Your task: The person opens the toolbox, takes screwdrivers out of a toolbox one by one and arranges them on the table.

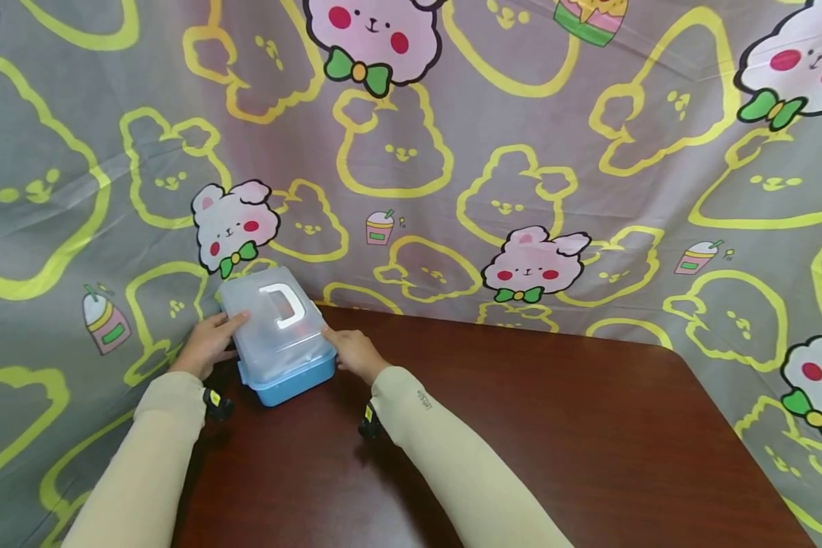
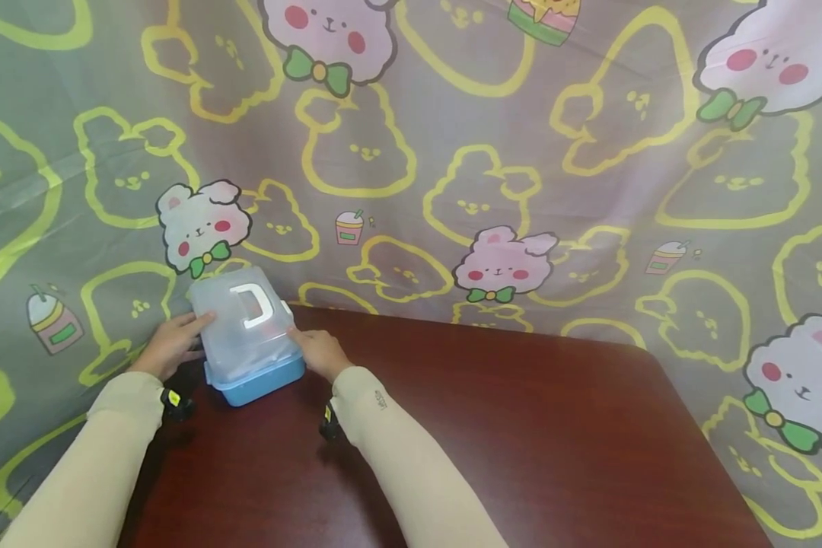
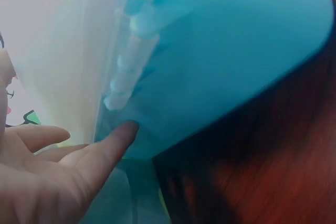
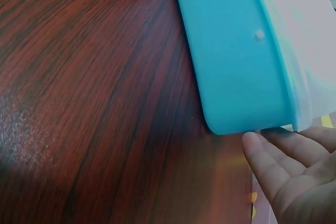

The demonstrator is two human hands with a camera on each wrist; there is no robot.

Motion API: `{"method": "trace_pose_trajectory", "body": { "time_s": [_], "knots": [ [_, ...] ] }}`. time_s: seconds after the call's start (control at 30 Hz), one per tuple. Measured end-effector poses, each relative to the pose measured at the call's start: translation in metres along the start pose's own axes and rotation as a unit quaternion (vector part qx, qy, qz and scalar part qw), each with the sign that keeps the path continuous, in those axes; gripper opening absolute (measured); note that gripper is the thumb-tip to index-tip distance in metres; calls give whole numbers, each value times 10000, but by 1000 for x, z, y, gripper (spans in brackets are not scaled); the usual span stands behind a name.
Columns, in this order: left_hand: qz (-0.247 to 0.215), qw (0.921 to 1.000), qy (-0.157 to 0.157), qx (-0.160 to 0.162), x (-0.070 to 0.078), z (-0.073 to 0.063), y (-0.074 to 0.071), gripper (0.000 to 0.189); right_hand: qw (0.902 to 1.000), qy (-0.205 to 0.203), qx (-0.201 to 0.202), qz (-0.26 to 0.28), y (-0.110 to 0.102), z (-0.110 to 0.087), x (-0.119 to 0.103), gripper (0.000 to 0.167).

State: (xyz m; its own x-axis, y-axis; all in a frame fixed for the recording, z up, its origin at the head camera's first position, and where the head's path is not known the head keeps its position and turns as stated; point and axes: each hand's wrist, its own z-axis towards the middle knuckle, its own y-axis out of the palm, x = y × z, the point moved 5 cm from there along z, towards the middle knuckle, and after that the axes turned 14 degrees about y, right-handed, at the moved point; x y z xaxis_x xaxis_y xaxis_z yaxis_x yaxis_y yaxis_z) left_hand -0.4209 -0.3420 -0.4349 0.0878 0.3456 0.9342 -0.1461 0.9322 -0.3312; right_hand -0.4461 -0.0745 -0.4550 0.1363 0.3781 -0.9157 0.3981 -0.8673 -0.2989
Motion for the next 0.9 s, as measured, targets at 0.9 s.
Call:
{"method": "trace_pose_trajectory", "body": {
  "time_s": [0.9],
  "knots": [
    [293, 9996, 15, -50, 5, -2, 18, 87, 9996, -261, -136, -3, -19, -23, 16, 67]
  ]
}}
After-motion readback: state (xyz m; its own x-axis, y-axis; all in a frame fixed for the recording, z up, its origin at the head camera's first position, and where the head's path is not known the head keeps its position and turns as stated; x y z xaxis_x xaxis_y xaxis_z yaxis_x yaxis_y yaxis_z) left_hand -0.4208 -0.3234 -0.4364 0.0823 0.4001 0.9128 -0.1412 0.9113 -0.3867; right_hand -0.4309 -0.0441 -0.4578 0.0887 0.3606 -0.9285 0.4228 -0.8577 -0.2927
